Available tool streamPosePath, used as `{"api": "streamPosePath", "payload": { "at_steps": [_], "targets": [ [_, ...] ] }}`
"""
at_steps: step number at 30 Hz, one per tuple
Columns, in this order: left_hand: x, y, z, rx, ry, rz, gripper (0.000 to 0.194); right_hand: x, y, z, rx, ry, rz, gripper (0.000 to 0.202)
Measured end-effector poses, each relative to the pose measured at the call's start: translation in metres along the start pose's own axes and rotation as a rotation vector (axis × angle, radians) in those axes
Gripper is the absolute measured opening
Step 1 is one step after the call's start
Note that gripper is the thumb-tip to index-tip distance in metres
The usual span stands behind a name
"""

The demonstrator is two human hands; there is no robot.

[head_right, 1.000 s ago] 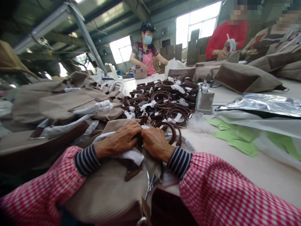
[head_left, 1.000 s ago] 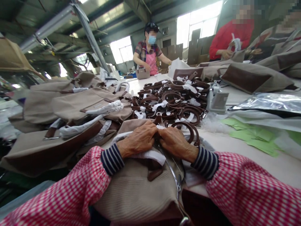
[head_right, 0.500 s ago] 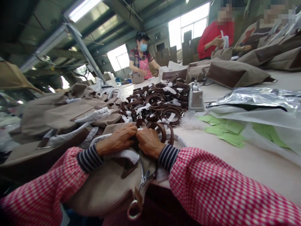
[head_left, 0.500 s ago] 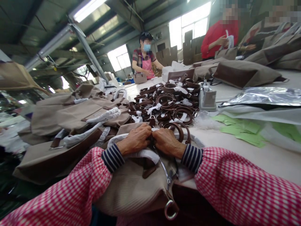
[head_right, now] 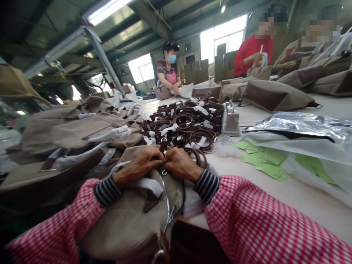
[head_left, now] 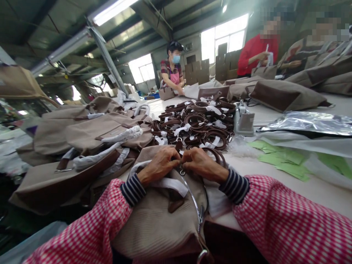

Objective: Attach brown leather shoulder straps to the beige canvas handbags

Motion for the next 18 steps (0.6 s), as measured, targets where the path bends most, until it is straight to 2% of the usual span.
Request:
{"api": "streamPosePath", "payload": {
  "at_steps": [3, 6, 18],
  "targets": [
    [-0.003, -0.002, -0.001, 0.038, -0.054, -0.004, 0.012, 0.001, -0.006, -0.005, -0.177, 0.057, 0.044, 0.015],
    [-0.005, -0.003, -0.003, 0.050, -0.104, -0.005, 0.011, 0.003, -0.011, -0.005, -0.209, 0.094, 0.013, 0.017],
    [-0.005, -0.004, -0.005, 0.001, -0.103, 0.040, 0.010, 0.017, -0.026, 0.009, 0.195, 0.092, 0.055, 0.012]
  ]
}}
Point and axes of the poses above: each hand's wrist, its own x-axis towards the middle knuckle, its own y-axis out of the back of the hand, z = x × y, the point moved 4 cm from there along x, towards the middle knuckle, and after that the axes turned 4 degrees about -x, right-handed, at the moved point
